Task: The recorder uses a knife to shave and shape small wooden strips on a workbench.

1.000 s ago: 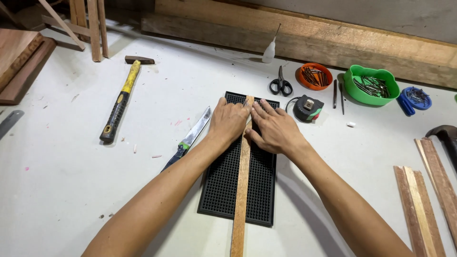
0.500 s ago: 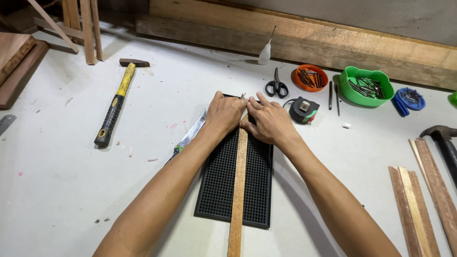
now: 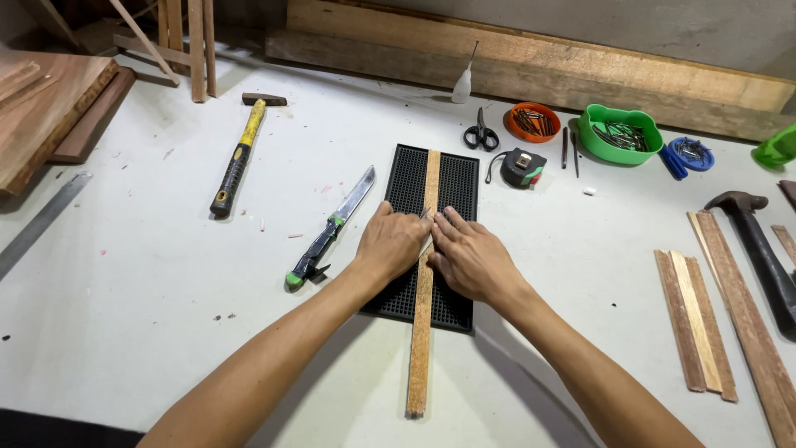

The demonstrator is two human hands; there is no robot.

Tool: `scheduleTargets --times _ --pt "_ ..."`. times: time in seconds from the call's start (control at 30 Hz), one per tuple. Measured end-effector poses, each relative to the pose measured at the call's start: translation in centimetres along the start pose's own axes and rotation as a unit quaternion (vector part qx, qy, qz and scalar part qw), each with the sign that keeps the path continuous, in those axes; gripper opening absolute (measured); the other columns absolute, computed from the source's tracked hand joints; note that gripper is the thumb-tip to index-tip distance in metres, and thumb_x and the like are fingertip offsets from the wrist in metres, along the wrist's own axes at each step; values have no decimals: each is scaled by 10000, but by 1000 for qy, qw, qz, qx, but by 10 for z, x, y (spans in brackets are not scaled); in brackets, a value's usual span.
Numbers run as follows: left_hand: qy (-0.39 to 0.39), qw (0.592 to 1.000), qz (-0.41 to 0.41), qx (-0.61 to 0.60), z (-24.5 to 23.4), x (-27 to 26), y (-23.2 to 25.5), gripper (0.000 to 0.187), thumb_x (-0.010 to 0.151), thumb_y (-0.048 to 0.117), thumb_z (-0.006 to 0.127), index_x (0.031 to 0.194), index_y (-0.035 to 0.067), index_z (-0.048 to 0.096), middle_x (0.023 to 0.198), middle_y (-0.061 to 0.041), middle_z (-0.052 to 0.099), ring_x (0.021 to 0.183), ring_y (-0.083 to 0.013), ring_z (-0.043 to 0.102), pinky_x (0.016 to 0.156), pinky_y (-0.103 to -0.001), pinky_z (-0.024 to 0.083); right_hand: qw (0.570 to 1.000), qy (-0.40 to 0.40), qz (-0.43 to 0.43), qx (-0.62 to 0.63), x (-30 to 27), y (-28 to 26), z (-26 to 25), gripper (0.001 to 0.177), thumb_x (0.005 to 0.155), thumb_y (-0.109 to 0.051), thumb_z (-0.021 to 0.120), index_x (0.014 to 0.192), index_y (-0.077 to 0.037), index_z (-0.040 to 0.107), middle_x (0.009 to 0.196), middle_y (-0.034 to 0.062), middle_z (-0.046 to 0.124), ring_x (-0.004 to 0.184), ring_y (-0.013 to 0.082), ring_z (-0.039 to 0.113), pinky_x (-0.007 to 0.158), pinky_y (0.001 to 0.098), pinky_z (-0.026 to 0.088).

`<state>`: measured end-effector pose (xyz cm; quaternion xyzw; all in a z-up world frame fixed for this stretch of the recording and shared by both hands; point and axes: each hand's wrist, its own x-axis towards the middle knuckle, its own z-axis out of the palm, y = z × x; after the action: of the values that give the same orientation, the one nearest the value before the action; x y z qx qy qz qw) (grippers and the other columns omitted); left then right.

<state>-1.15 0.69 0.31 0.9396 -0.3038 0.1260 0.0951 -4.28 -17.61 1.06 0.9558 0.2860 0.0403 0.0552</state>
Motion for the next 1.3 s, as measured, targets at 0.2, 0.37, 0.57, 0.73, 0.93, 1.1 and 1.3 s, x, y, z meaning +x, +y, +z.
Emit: scheduleTargets --times 0.2,0.37,0.57,0.73,0.93,1.1,1.3 --pt "19 1000 9 -4 -5 -41 19 267 1019 97 470 920 71 716 534 -34 570 491 -157 508 732 -373 405 999 -23 11 -33 -38 -41 -22 739 990 -528 337 1480 26 325 1559 186 332 1467 306 246 1159 452 270" --pt "24 1000 4 -9 -10 -32 18 243 1006 79 491 970 61 732 590 -49 622 530 -161 547 739 -371 408 999 -40 22 -16 -31 -33 -26 754 997 -541 334 1504 17 310 1575 175 325 1486 297 237 1159 464 285" --pt "56 998 0 -3 5 17 -6 212 941 70 536 1013 52 735 640 -54 663 549 -164 574 748 -376 413 999 -37 36 1 13 5 -13 704 993 -480 328 1509 -2 323 1587 154 323 1492 303 242 1154 481 293" --pt "18 999 -35 0 17 69 -31 241 982 38 507 1053 65 736 628 -60 666 528 -175 573 761 -379 412 999 -17 44 18 59 43 -7 667 987 -421 335 1507 -3 361 1586 155 341 1485 318 264 1146 496 307" --pt "104 994 -9 18 38 121 -62 220 890 86 553 976 82 755 635 -68 673 545 -188 562 765 -396 414 999 -3 43 -5 106 83 5 636 992 -407 331 1474 0 415 1583 155 368 1485 321 294 1155 514 306" --pt "31 998 -50 3 39 138 -69 303 1000 103 501 802 112 730 574 -63 654 499 -173 553 774 -371 404 998 -20 52 10 121 96 11 753 905 -450 405 1495 18 382 1583 172 357 1484 308 290 1160 480 298" --pt "27 998 -51 17 36 131 -64 325 1022 102 478 814 117 728 610 -60 665 527 -176 572 792 -355 400 996 -39 76 34 111 82 -3 848 855 -524 464 1498 15 341 1578 168 321 1474 296 264 1143 462 298"
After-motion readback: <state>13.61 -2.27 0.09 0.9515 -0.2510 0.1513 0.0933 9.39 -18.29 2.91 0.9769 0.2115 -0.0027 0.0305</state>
